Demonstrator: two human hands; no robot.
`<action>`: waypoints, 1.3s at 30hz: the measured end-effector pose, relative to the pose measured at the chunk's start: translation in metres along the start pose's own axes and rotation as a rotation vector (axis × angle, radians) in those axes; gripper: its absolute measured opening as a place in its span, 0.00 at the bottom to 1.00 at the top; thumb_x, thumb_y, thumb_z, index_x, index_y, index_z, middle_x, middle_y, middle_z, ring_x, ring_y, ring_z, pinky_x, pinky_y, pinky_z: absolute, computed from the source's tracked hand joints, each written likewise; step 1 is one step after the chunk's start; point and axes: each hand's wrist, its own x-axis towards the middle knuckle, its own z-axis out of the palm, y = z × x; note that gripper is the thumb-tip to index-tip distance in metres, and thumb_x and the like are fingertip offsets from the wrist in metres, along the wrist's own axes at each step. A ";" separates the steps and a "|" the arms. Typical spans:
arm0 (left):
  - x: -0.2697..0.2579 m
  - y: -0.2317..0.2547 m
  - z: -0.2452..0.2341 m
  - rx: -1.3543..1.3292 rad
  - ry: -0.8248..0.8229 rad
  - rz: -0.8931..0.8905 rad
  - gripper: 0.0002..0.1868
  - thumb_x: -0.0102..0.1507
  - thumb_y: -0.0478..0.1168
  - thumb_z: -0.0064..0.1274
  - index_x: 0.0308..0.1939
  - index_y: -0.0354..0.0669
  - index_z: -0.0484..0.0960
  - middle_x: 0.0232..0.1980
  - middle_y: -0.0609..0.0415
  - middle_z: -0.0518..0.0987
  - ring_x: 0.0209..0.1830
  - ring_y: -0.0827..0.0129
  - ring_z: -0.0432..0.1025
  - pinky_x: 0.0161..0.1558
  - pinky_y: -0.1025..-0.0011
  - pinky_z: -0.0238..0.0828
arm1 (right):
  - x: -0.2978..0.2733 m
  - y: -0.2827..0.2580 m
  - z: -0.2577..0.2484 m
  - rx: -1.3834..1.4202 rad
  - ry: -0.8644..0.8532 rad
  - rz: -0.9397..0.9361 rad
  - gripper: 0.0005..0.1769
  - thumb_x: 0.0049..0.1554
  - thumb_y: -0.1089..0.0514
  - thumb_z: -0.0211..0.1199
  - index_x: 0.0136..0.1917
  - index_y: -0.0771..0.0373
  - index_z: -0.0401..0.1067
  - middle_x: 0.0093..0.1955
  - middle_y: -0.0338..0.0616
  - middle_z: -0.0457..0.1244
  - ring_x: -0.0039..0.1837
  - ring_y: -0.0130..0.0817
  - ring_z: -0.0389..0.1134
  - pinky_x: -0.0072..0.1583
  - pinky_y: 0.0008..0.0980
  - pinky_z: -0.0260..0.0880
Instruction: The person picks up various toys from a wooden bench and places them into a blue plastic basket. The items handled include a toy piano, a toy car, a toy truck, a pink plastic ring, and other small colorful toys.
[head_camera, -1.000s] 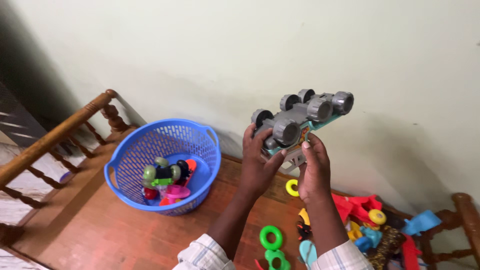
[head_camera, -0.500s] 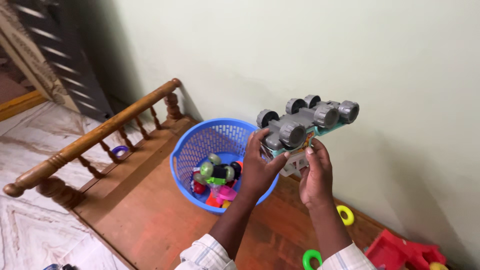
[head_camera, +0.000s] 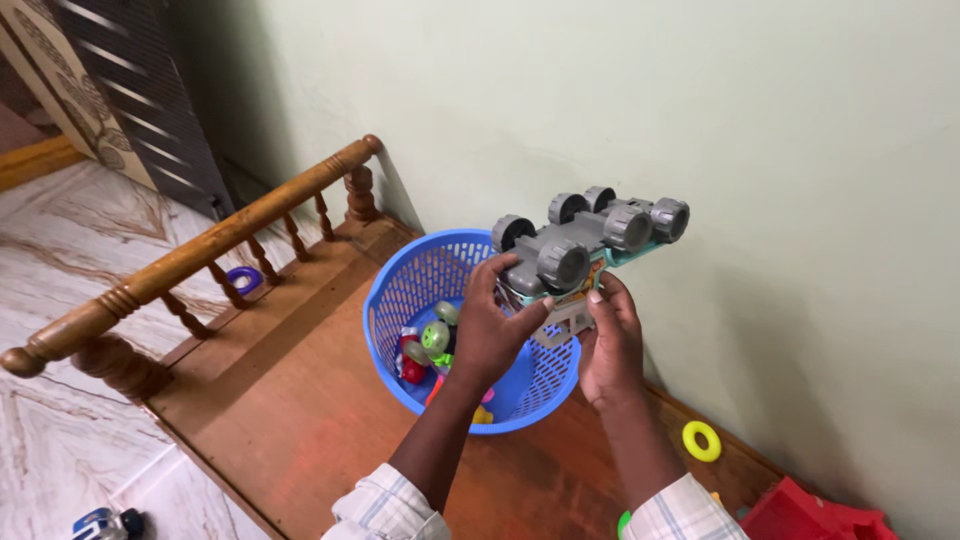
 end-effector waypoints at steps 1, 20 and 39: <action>0.002 -0.002 -0.001 -0.007 0.001 0.007 0.35 0.53 0.42 0.68 0.62 0.38 0.73 0.61 0.46 0.73 0.61 0.59 0.72 0.59 0.65 0.71 | 0.001 0.001 0.001 -0.003 -0.005 0.013 0.26 0.62 0.58 0.57 0.71 0.63 0.60 0.63 0.46 0.63 0.62 0.35 0.66 0.63 0.41 0.68; 0.003 -0.132 -0.026 -0.025 0.072 -0.255 0.34 0.49 0.40 0.68 0.57 0.38 0.75 0.56 0.47 0.76 0.56 0.62 0.75 0.56 0.67 0.73 | 0.029 0.089 -0.031 -0.341 -0.083 0.461 0.28 0.60 0.53 0.60 0.73 0.57 0.63 0.61 0.39 0.66 0.59 0.28 0.66 0.59 0.36 0.67; 0.017 -0.297 -0.019 0.278 0.338 -0.430 0.35 0.47 0.49 0.69 0.57 0.39 0.79 0.51 0.41 0.79 0.51 0.51 0.75 0.54 0.59 0.72 | 0.078 0.257 -0.067 -0.649 -0.021 0.714 0.38 0.58 0.50 0.60 0.79 0.51 0.54 0.73 0.35 0.59 0.70 0.30 0.60 0.63 0.39 0.59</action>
